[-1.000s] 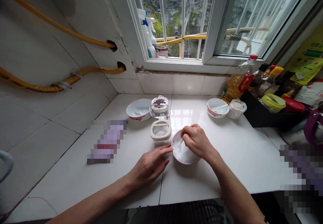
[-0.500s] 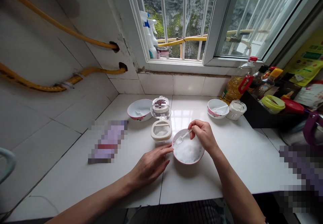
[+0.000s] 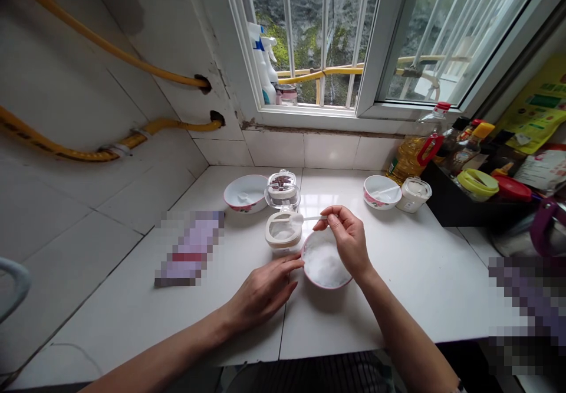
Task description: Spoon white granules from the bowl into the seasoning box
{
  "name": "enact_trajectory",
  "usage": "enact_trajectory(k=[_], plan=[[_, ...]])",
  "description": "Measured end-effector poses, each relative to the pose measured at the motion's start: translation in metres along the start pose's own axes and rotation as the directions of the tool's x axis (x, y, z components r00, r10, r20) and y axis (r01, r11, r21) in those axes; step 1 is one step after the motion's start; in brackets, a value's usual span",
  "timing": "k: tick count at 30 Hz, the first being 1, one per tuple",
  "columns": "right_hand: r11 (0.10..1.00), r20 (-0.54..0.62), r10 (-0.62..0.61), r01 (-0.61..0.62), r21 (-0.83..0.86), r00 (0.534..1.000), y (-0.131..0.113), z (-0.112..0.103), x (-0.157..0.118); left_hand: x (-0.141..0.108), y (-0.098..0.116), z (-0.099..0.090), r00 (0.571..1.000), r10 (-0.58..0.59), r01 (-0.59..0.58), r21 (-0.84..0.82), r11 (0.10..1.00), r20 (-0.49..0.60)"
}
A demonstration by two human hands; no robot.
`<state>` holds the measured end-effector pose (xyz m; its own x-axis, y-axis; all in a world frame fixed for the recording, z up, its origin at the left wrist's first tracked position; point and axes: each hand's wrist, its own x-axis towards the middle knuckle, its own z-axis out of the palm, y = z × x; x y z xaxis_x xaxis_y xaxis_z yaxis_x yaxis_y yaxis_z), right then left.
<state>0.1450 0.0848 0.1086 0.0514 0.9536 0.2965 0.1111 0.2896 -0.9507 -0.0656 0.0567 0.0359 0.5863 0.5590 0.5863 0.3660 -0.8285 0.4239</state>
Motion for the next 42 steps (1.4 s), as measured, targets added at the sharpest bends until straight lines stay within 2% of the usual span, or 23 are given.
enact_trajectory(k=[2,3,4,6,7,8,10,13,15,17,19,23,25,27,30,33,42], plan=[[0.966,0.031,-0.19,0.193,-0.174,0.981,0.001,0.004,-0.003,0.0,0.0,0.0,1.0,-0.005,0.006,-0.007,1.0,0.004],[0.91,0.101,-0.299,0.316,-0.269,0.949,0.002,0.006,-0.005,0.0,0.0,0.0,1.0,-0.003,0.003,-0.008,1.0,0.003],[0.829,0.197,-0.394,0.44,-0.346,0.898,0.003,0.007,-0.005,0.0,0.0,0.0,1.0,0.001,-0.001,-0.007,1.0,0.001],[0.661,0.371,-0.502,0.623,-0.419,0.781,0.004,0.007,-0.005,0.0,0.0,0.0,1.0,0.013,-0.013,-0.001,1.0,-0.011],[0.61,0.408,-0.528,0.667,-0.428,0.745,0.004,0.007,-0.005,0.001,0.0,0.0,1.0,0.015,-0.015,0.002,1.0,-0.013],[0.592,0.403,-0.547,0.679,-0.434,0.734,0.003,0.005,-0.005,0.001,0.0,-0.001,1.0,0.013,-0.013,0.002,1.0,-0.008],[0.622,0.312,-0.566,0.643,-0.447,0.763,0.0,0.0,-0.004,0.001,0.001,-0.001,1.0,0.001,-0.001,-0.007,1.0,0.006],[0.741,0.169,-0.49,0.511,-0.436,0.855,-0.006,-0.01,-0.003,0.001,0.001,-0.001,1.0,-0.014,0.014,-0.015,1.0,0.011],[0.804,0.156,-0.386,0.414,-0.428,0.909,-0.008,-0.017,-0.002,0.0,0.001,-0.001,1.0,-0.015,0.015,-0.014,1.0,0.008],[0.826,0.194,-0.293,0.35,-0.441,0.936,-0.008,-0.022,-0.001,0.0,0.0,-0.001,1.0,-0.012,0.012,-0.013,1.0,0.007],[0.818,0.249,-0.227,0.324,-0.475,0.941,-0.006,-0.023,0.0,0.0,0.0,-0.001,1.0,-0.008,0.008,-0.008,1.0,0.008],[0.791,0.376,-0.124,0.32,-0.522,0.918,-0.002,-0.018,-0.001,0.001,0.0,-0.001,1.0,-0.001,0.001,-0.002,1.0,0.001],[0.8,0.398,-0.077,0.294,-0.522,0.914,-0.002,-0.015,-0.002,0.001,0.0,-0.001,1.0,-0.003,0.003,-0.008,1.0,0.001],[0.837,0.373,-0.031,0.228,-0.498,0.927,-0.003,-0.015,-0.002,0.0,0.0,0.0,1.0,-0.005,0.005,-0.012,1.0,0.004],[0.919,0.288,0.076,0.045,-0.393,0.955,-0.005,-0.018,0.001,0.0,0.0,0.0,1.0,-0.003,0.003,-0.008,1.0,0.007],[0.955,0.21,0.175,-0.115,-0.272,0.962,-0.006,-0.021,0.004,0.0,0.0,0.0,1.0,0.0,0.0,-0.005,1.0,0.005],[0.972,0.131,0.228,-0.217,-0.094,0.965,-0.007,-0.024,0.01,0.0,0.0,0.0,1.0,0.007,-0.007,0.007,1.0,0.002]])
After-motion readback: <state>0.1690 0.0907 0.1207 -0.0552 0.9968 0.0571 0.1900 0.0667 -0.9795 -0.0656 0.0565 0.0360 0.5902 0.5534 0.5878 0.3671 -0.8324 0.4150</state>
